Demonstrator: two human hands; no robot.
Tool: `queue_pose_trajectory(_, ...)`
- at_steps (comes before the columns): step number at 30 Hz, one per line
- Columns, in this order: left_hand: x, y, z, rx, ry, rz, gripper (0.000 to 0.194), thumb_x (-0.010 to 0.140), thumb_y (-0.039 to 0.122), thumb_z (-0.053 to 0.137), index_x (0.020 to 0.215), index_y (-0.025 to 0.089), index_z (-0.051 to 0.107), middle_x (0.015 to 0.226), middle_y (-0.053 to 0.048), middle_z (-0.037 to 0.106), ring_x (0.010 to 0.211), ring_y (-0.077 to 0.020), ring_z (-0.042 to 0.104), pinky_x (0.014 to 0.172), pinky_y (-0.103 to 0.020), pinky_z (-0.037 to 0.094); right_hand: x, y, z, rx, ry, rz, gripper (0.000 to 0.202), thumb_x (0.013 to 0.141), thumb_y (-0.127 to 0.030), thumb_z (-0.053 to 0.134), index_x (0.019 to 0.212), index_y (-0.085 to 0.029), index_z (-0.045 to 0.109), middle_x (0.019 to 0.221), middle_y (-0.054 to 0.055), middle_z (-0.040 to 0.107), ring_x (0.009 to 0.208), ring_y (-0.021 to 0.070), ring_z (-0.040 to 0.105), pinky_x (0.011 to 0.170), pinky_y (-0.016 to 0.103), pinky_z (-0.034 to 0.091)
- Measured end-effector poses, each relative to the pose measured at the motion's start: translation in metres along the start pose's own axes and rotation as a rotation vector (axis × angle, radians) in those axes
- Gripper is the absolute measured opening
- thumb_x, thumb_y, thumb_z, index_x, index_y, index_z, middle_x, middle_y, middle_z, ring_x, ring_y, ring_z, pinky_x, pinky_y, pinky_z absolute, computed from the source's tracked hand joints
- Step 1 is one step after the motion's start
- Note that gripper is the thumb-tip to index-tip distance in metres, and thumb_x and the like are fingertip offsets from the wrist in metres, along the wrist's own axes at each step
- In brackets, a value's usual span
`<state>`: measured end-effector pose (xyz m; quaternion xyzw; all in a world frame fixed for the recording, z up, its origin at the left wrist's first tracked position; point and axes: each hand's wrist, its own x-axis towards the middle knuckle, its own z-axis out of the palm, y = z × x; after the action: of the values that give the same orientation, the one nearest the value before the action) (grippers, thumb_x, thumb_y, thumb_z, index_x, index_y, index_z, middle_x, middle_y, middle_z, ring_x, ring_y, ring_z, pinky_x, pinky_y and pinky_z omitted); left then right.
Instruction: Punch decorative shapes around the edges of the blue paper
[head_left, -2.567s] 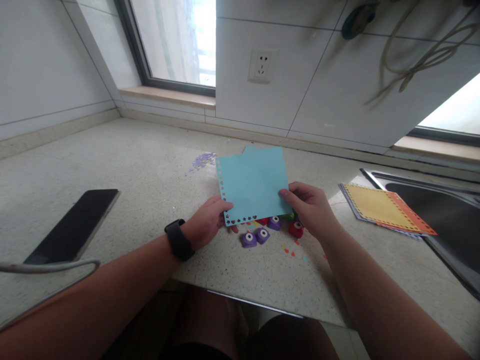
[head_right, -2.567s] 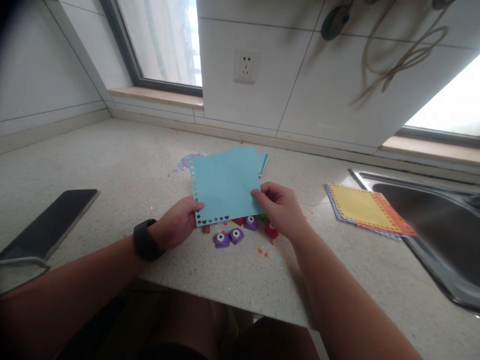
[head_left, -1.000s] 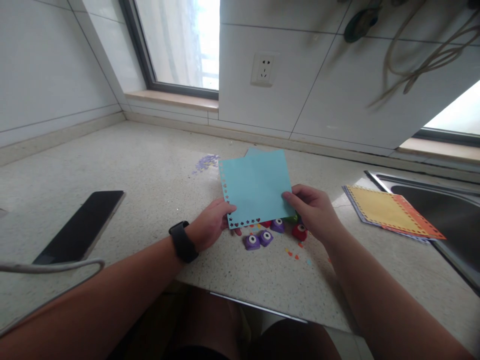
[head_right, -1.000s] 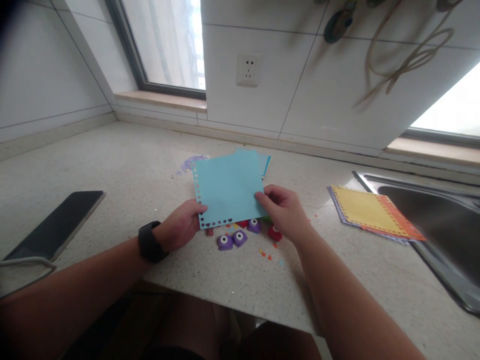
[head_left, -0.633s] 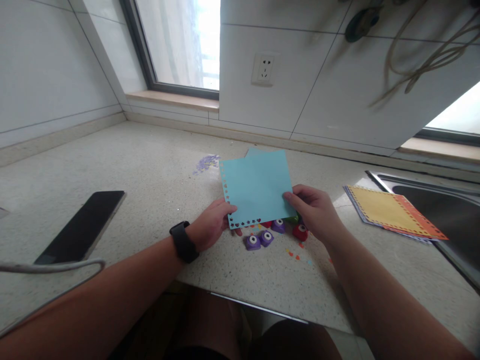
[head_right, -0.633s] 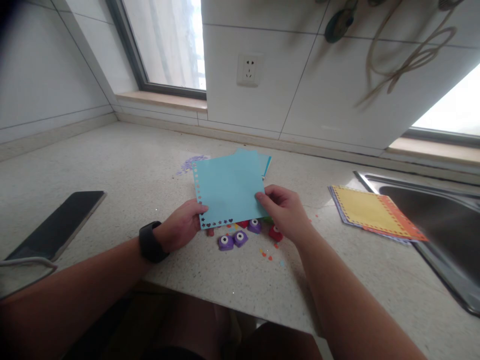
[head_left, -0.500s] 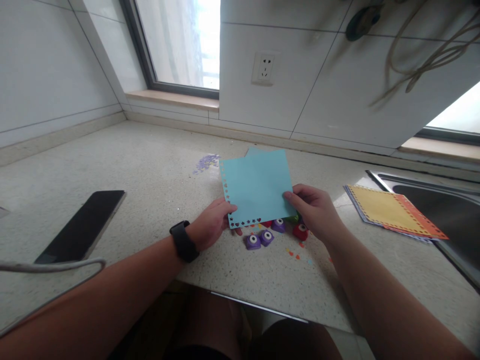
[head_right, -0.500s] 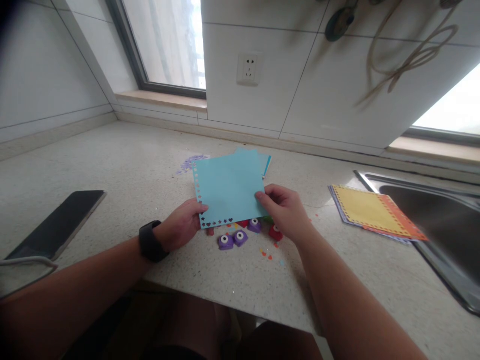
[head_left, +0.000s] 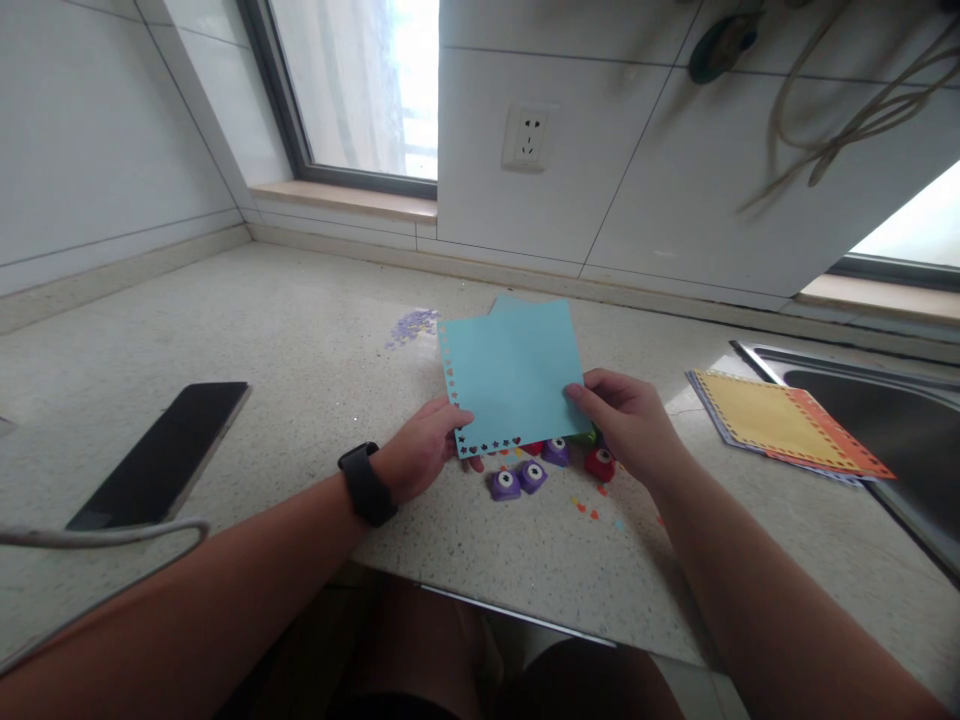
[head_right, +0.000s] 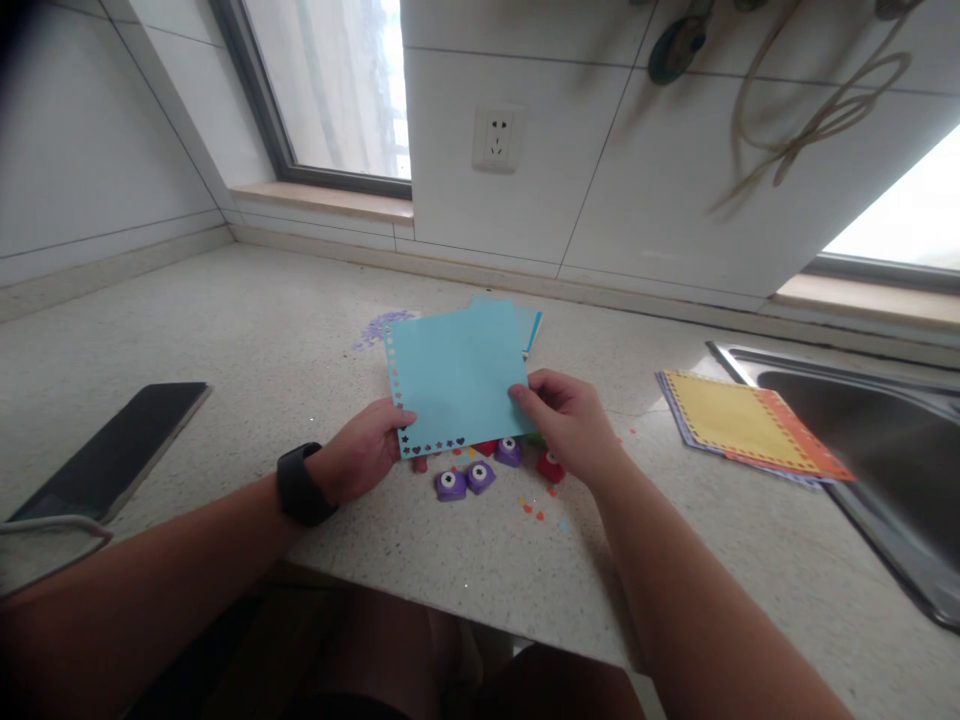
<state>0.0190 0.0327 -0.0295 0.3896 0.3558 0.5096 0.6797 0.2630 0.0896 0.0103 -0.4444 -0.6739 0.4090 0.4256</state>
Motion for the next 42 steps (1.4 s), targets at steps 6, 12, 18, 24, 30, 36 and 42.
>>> queue_pose_trajectory(6, -0.0011, 0.0017, 0.0021, -0.004, 0.017, -0.005, 0.015, 0.080, 0.025, 0.060, 0.087, 0.013, 0.064, 0.078, -0.008, 0.071, 0.053, -0.0167, 0.062, 0.048, -0.030, 0.051, 0.0005, 0.0022, -0.0004, 0.005, -0.007, -0.003, 0.029, 0.082, -0.044, 0.074, 0.074, -0.018, 0.067, 0.065, -0.001, 0.055, 0.055, 0.0106, 0.042, 0.048, 0.024, 0.031)
queue_pose_trajectory(12, -0.0009, 0.0025, 0.0025, 0.001, 0.012, -0.010, 0.014, 0.079, 0.026, 0.061, 0.085, 0.013, 0.063, 0.077, -0.008, 0.070, 0.055, -0.0166, 0.062, 0.048, -0.029, 0.051, 0.0002, 0.0013, -0.0006, 0.010, -0.009, -0.001, 0.029, 0.083, -0.045, 0.074, 0.074, -0.018, 0.066, 0.065, -0.001, 0.055, 0.055, 0.0107, 0.042, 0.048, 0.024, 0.031)
queue_pose_trajectory(18, -0.0009, 0.0011, 0.0018, -0.005, 0.013, -0.012, 0.013, 0.079, 0.027, 0.061, 0.086, 0.015, 0.063, 0.077, -0.007, 0.070, 0.056, -0.0169, 0.063, 0.048, -0.029, 0.051, 0.0002, 0.0003, 0.0003, 0.000, -0.007, -0.003, 0.030, 0.081, -0.046, 0.075, 0.073, -0.018, 0.067, 0.064, -0.001, 0.056, 0.054, 0.0113, 0.043, 0.048, 0.025, 0.032)
queue_pose_trajectory(24, -0.0002, -0.0002, 0.0003, 0.005, 0.009, -0.005, 0.013, 0.080, 0.027, 0.062, 0.085, 0.015, 0.062, 0.076, -0.007, 0.070, 0.054, -0.0163, 0.063, 0.049, -0.030, 0.051, 0.0002, -0.0011, 0.0012, -0.028, 0.003, -0.006, 0.031, 0.080, -0.048, 0.074, 0.072, -0.019, 0.067, 0.064, -0.001, 0.056, 0.053, 0.0114, 0.043, 0.046, 0.025, 0.033)
queue_pose_trajectory(30, -0.0015, 0.0004, 0.0010, 0.002, 0.014, -0.015, 0.013, 0.081, 0.027, 0.063, 0.085, 0.014, 0.062, 0.074, -0.007, 0.070, 0.053, -0.0165, 0.062, 0.049, -0.030, 0.052, 0.0002, -0.0011, 0.0010, -0.020, 0.002, 0.000, 0.032, 0.080, -0.049, 0.074, 0.072, -0.019, 0.066, 0.064, -0.001, 0.055, 0.053, 0.0112, 0.043, 0.046, 0.025, 0.033)
queue_pose_trajectory(36, -0.0042, 0.0048, 0.0057, 0.005, 0.024, -0.015, 0.013, 0.077, 0.024, 0.067, 0.084, 0.014, 0.064, 0.078, -0.008, 0.069, 0.059, -0.0168, 0.062, 0.047, -0.028, 0.052, -0.0001, -0.0010, 0.0010, -0.009, -0.003, 0.002, 0.032, 0.081, -0.049, 0.074, 0.073, -0.019, 0.066, 0.064, -0.001, 0.055, 0.053, 0.0110, 0.042, 0.046, 0.025, 0.032)
queue_pose_trajectory(42, -0.0051, 0.0057, 0.0057, 0.010, 0.004, -0.007, 0.019, 0.077, 0.026, 0.070, 0.090, 0.012, 0.066, 0.085, -0.010, 0.070, 0.062, -0.0166, 0.063, 0.049, -0.028, 0.051, -0.0003, 0.0005, 0.0004, -0.003, 0.004, -0.002, 0.033, 0.081, -0.050, 0.074, 0.073, -0.019, 0.067, 0.064, -0.001, 0.056, 0.053, 0.0111, 0.044, 0.046, 0.024, 0.033)
